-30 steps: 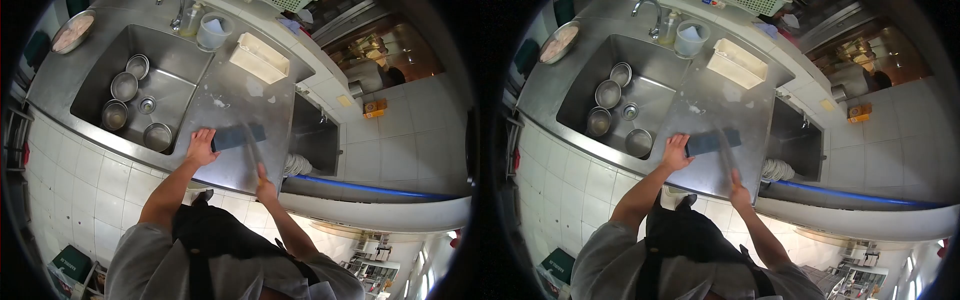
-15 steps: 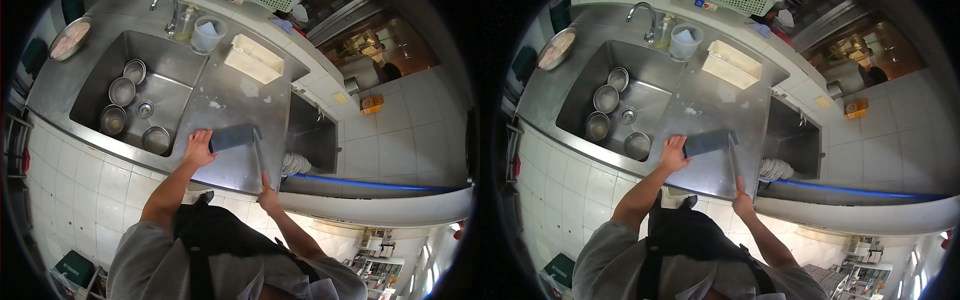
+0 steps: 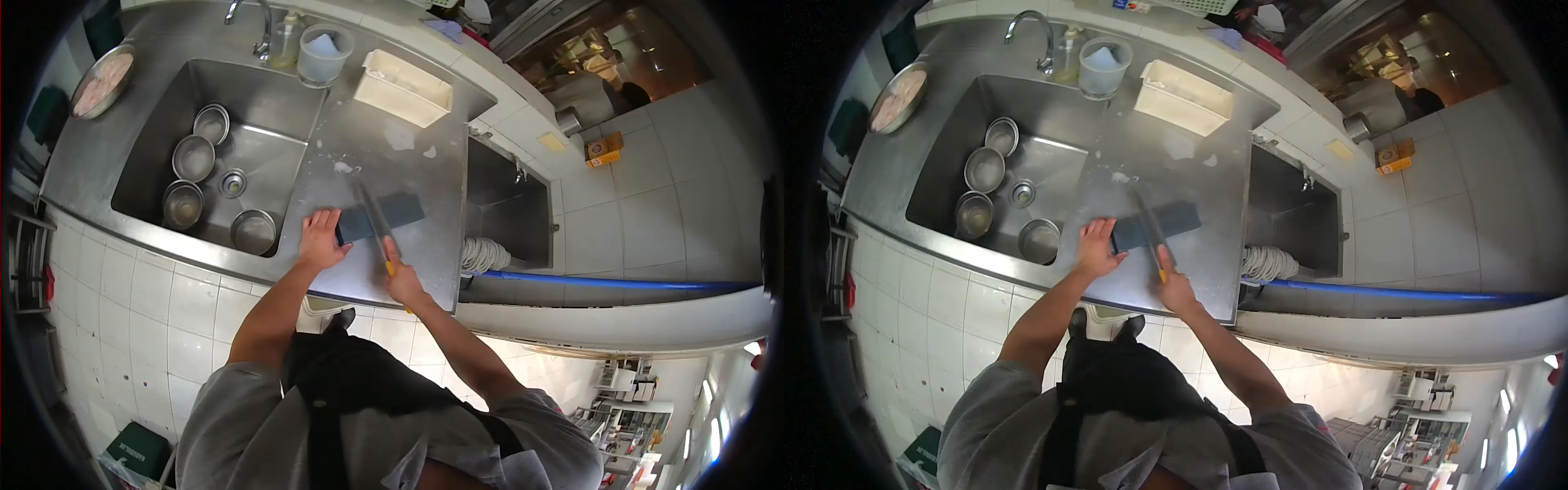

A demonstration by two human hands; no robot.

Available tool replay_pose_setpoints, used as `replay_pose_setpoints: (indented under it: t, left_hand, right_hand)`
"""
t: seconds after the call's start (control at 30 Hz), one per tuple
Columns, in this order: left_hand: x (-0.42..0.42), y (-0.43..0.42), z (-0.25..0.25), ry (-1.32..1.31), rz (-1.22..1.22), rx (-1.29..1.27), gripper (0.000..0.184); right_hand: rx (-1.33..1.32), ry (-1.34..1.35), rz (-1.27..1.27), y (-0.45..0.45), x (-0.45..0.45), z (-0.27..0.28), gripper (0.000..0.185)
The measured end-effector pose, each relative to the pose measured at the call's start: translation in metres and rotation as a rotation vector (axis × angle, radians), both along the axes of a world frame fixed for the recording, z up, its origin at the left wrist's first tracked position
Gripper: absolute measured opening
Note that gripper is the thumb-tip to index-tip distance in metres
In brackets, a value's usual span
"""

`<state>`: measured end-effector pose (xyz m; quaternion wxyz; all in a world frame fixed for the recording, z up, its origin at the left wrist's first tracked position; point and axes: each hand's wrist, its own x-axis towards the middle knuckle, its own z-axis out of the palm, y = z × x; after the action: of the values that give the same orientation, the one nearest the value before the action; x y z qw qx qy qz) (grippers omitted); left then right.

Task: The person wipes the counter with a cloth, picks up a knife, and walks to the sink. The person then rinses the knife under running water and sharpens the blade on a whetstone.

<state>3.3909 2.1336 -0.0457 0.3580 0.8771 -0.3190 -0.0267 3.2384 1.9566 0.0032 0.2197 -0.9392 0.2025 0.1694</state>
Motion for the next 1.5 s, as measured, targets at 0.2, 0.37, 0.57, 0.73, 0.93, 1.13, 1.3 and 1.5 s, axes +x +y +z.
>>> replay_pose_setpoints:
  t: [0.2,0.37,0.57,0.73,0.93,1.13,1.3,1.5]
  left_hand:
    - [0.001,-0.004,0.003,0.006,0.01,-0.006,0.083]
    - [0.0,-0.004,-0.001,-0.024,0.028,0.026,0.082]
    - [0.0,-0.002,0.001,-0.017,0.006,-0.019,0.083]
    - [-0.002,-0.002,-0.002,-0.044,0.029,0.004,0.081]
    - [0.001,0.0,0.0,-0.005,-0.007,-0.022,0.081]
    - [0.0,-0.003,-0.004,-0.023,0.006,-0.028,0.084]
    - [-0.001,0.002,0.002,-0.002,-0.02,0.0,0.083]
    - [0.001,0.0,0.001,0.02,0.001,0.043,0.082]
  right_hand:
    - [-0.046,-0.088,-0.076,-0.063,-0.098,0.002,0.092]
    - [0.032,-0.075,-0.04,-0.021,0.004,-0.018,0.093]
    - [-0.066,-0.15,-0.113,-0.053,-0.085,0.013,0.091]
    - [0.016,-0.06,-0.043,-0.021,-0.034,-0.015,0.096]
    - [-0.09,0.085,-0.095,-0.041,-0.048,0.015,0.092]
    - [0.06,-0.115,-0.058,-0.034,-0.016,-0.01,0.095]
    - [-0.06,0.062,-0.064,-0.056,-0.039,0.027,0.099]
    - [0.05,-0.109,-0.099,-0.025,-0.001,-0.007,0.098]
